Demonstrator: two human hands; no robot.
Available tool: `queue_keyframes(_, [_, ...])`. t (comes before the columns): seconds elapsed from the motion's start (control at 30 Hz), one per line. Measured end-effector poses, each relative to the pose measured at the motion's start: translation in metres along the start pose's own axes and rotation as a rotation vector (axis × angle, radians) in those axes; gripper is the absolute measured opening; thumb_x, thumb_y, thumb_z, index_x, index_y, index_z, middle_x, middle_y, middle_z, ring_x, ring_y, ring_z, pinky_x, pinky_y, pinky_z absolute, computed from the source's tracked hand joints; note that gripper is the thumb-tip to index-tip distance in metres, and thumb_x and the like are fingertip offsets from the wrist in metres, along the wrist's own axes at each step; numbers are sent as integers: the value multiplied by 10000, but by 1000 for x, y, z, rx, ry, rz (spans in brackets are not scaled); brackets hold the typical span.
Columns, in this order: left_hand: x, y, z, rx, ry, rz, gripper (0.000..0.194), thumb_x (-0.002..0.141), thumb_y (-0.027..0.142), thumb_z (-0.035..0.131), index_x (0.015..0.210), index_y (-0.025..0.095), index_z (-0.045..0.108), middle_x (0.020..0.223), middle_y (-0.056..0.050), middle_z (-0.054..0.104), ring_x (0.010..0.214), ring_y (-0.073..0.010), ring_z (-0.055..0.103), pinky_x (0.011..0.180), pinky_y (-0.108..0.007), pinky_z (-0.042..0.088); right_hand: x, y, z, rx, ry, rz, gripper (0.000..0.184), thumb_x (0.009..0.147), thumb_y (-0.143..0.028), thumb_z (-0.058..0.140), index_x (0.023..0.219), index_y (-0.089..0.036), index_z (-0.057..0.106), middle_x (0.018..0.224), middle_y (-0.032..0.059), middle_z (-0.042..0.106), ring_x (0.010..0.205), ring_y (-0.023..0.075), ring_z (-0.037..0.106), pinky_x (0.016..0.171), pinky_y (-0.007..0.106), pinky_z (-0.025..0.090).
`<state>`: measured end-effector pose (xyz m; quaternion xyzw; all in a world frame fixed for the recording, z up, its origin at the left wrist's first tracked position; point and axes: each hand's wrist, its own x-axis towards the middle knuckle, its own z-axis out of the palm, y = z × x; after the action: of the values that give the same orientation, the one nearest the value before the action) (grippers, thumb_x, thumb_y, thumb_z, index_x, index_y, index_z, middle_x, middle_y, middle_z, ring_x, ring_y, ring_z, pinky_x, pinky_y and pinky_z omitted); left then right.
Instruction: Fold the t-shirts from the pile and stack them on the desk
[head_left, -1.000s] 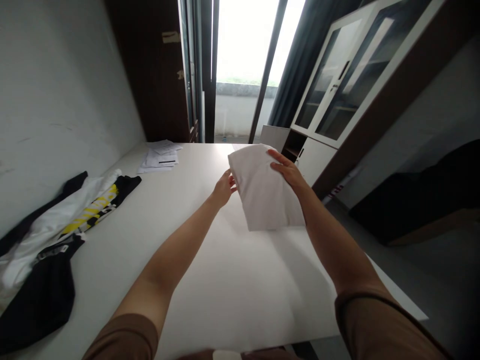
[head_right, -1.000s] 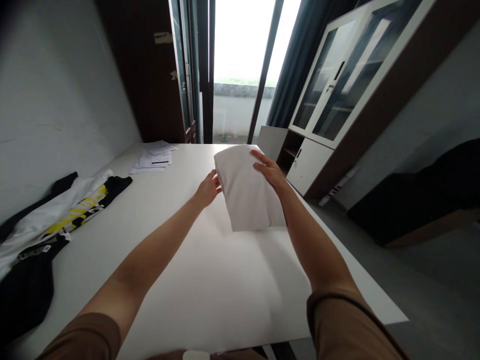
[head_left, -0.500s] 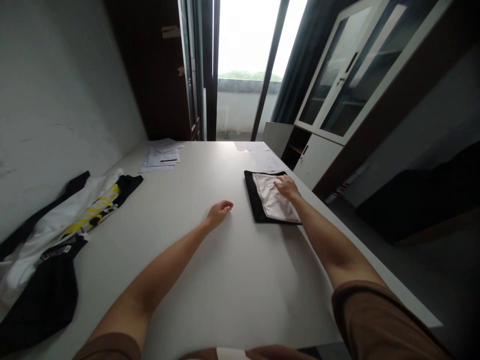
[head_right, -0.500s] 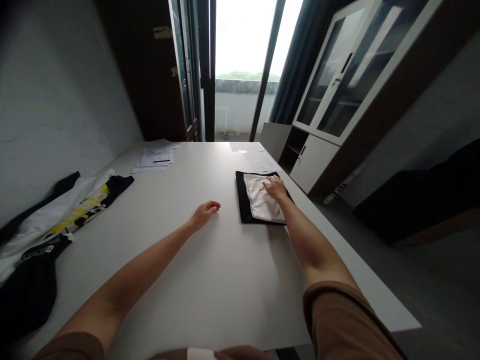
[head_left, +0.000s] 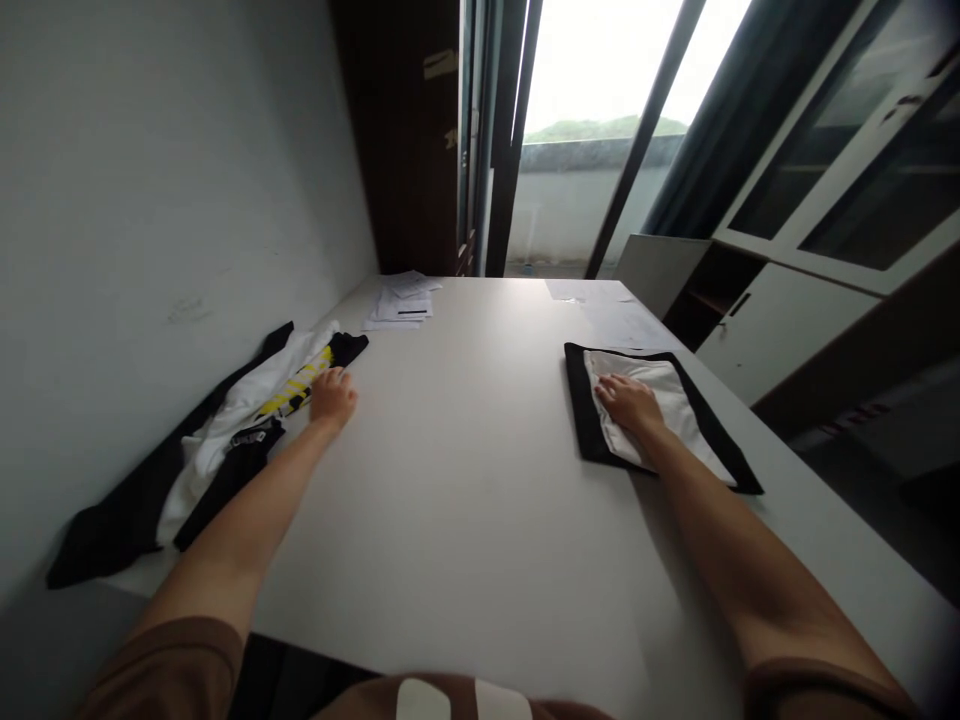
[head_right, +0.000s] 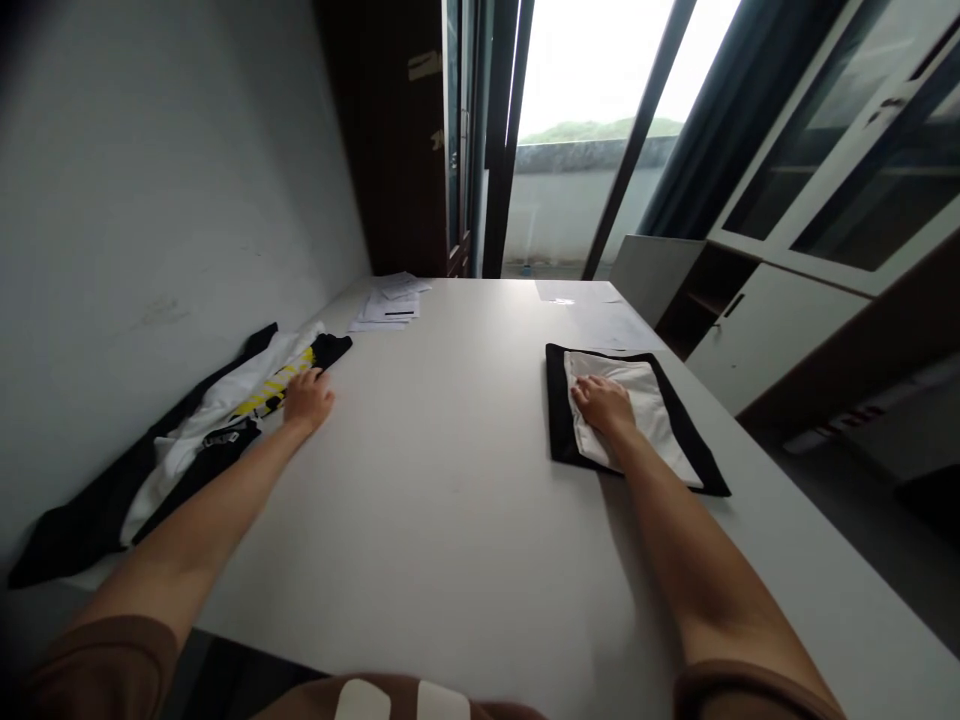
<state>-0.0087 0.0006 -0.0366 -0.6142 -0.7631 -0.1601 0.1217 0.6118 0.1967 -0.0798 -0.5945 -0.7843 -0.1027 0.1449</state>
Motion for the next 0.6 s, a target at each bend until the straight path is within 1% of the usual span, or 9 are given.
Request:
queue_keyframes(0.03, [-4,-26,-9,119,8,-131,398,887,225,516,1262,133,612,1406,-202,525,1323,-366,415,1113,-534,303,-1,-2,-2,6,13,-7,411,1010,-398,442,1269,-197,691,1303,139,663,1195,277,598,1018,416,415])
queue_keyframes(0.07, [-8,-48,-16,214,-12,-233,413,889,260,520,1273,129,597,1367,-212,543,1286,-381,441,1066,-534,343,-2,-6,-4,16,28,-19,395,1006,-381,450,1245,-191,702,1260,139,681,1152,277,612,1011,418,418])
queue_keyframes(0.1, [-13,-66,-21,282,-39,-291,424,895,289,518,1282,131,586,1326,-215,563,1249,-388,467,1024,-529,373,-3,-11,-6,29,45,-37,380,1003,-368,456,1219,-188,711,1225,140,693,1120,278,618,1012,422,417])
queue_keyframes(0.17, [-21,-88,-27,370,-98,-309,431,905,329,518,1289,143,574,1264,-208,593,1201,-389,504,977,-508,405,-5,-28,-11,72,88,-102,345,998,-346,470,1167,-194,730,1197,138,700,1110,280,613,1032,432,406])
queue_keyframes(0.23, [-24,-94,-31,389,-146,-263,403,922,345,511,1263,144,585,1234,-206,610,1184,-382,529,967,-494,415,-6,-50,-14,127,122,-205,303,995,-327,490,1114,-216,745,1204,120,700,1139,276,598,1060,436,393])
queue_keyframes(0.3, [-20,-87,-33,339,-198,-215,354,948,340,490,1210,137,611,1208,-209,628,1178,-373,551,972,-485,418,-6,-75,-17,182,128,-327,268,995,-309,507,1075,-238,753,1206,90,704,1158,266,592,1073,436,391])
queue_keyframes(0.4, [-7,-62,-31,207,-300,-162,312,977,339,478,1144,133,643,1132,-197,672,1132,-347,599,963,-463,431,-8,-113,-18,266,87,-470,246,994,-285,525,1065,-244,757,1211,74,708,1164,249,597,1066,417,408])
queue_keyframes(0.5, [8,-27,-20,85,-373,-111,315,980,392,498,1099,152,664,1079,-179,707,1047,-317,649,930,-438,460,-12,-148,-15,341,3,-543,241,996,-279,533,1073,-243,758,1217,76,706,1152,234,603,1032,371,436])
queue_keyframes(0.6, [21,17,-3,-49,-397,-65,298,949,448,543,1005,187,675,1002,-148,730,995,-293,670,899,-395,488,-15,-178,-9,403,-60,-531,255,999,-302,537,1154,-251,733,1245,80,687,1158,223,595,1029,348,435])
